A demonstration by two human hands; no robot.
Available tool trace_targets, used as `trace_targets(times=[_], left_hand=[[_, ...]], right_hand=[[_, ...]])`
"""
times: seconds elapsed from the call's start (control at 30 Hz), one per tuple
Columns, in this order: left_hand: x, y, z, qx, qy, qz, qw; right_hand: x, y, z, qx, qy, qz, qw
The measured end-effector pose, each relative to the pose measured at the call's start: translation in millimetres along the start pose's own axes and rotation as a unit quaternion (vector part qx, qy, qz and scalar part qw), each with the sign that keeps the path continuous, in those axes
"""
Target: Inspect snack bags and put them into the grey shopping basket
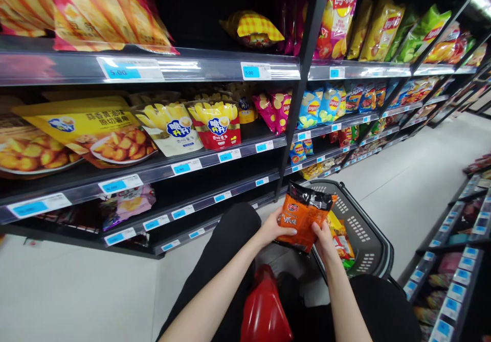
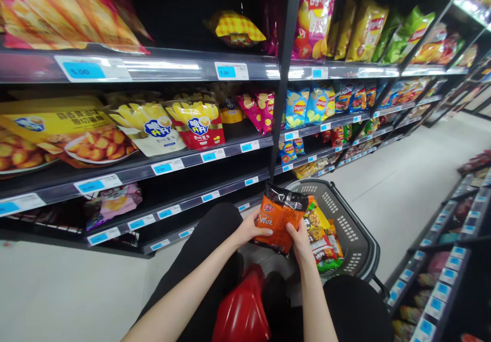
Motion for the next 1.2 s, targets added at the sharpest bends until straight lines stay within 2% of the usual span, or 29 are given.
trace_targets(times=[0.13, 0.23, 0.3, 0.37, 0.43, 0.5, 0.57, 0.63, 0.7, 0.73, 0.8, 0.83, 0.93, 1.03, 1.1, 1.2], left_hand=[[7, -8.9, -3, 0.063, 0.034, 0.058, 0.996], [15, -11.8, -6, 0.116, 0.067, 0.109, 0.985], [17, -10.4, -8, 0.137, 0.078, 0.149, 0.976], [17, -8.3, -10, 0.155, 0.083, 0.186, 0.967], [17, -7.3, -11, 0.177, 0.089, 0.21, 0.957], [18, -7.1, -12, 0.189, 0.095, 0.219, 0.953], [19, -6.1, -12, 0.172, 0.093, 0.234, 0.952], [14, -2.8, -10, 0.105, 0.056, 0.274, 0.954], [1, -3.4, -11, 0.022, -0.034, 0.33, 0.943], [-7, -8.3, -13, -0.001, -0.088, 0.357, 0.93], [-17, -22.7, -18, -0.003, -0.171, 0.405, 0.898], [-18, -28.6, -20, 0.005, -0.191, 0.423, 0.886], [-20, -29.6, -19, -0.014, -0.201, 0.455, 0.867], [-22, -23.2, -17, -0.026, -0.199, 0.455, 0.868], [-23, -20.0, -17, -0.019, -0.193, 0.437, 0.878], [-18, -16.2, -17, -0.008, -0.164, 0.382, 0.91]], right_hand=[[14, 20, 0, -0.096, 0.048, 0.049, 0.993], [33, 38, -1, -0.119, 0.064, 0.043, 0.99], [41, 50, 0, -0.096, 0.038, -0.015, 0.995], [44, 57, 0, -0.036, -0.012, -0.107, 0.994], [43, 60, -3, 0.028, -0.048, -0.203, 0.978], [45, 63, -5, 0.048, -0.046, -0.272, 0.96], [50, 64, -5, 0.021, -0.017, -0.296, 0.955], [52, 60, -3, -0.007, 0.009, -0.284, 0.959], [48, 49, -1, -0.015, 0.023, -0.274, 0.961], [46, 41, -1, -0.011, 0.027, -0.278, 0.96], [39, 25, 0, -0.002, 0.035, -0.297, 0.954], [37, 18, 0, 0.0, 0.039, -0.307, 0.951], [32, 4, -1, -0.003, 0.051, -0.319, 0.946], [30, 0, -1, 0.0, 0.054, -0.32, 0.946], [29, 0, -1, 0.001, 0.05, -0.312, 0.949], [29, -1, -1, 0.003, 0.044, -0.299, 0.953]])
Point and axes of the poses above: each hand's wrist, its own z-axis towards the middle knuckle, its own y-axis out of the back of the hand, x = y × z, the point moved 8 cm from there along z, towards the middle knuckle, and after that the axes turned 3 degrees about -y, right-handed, at the moved point
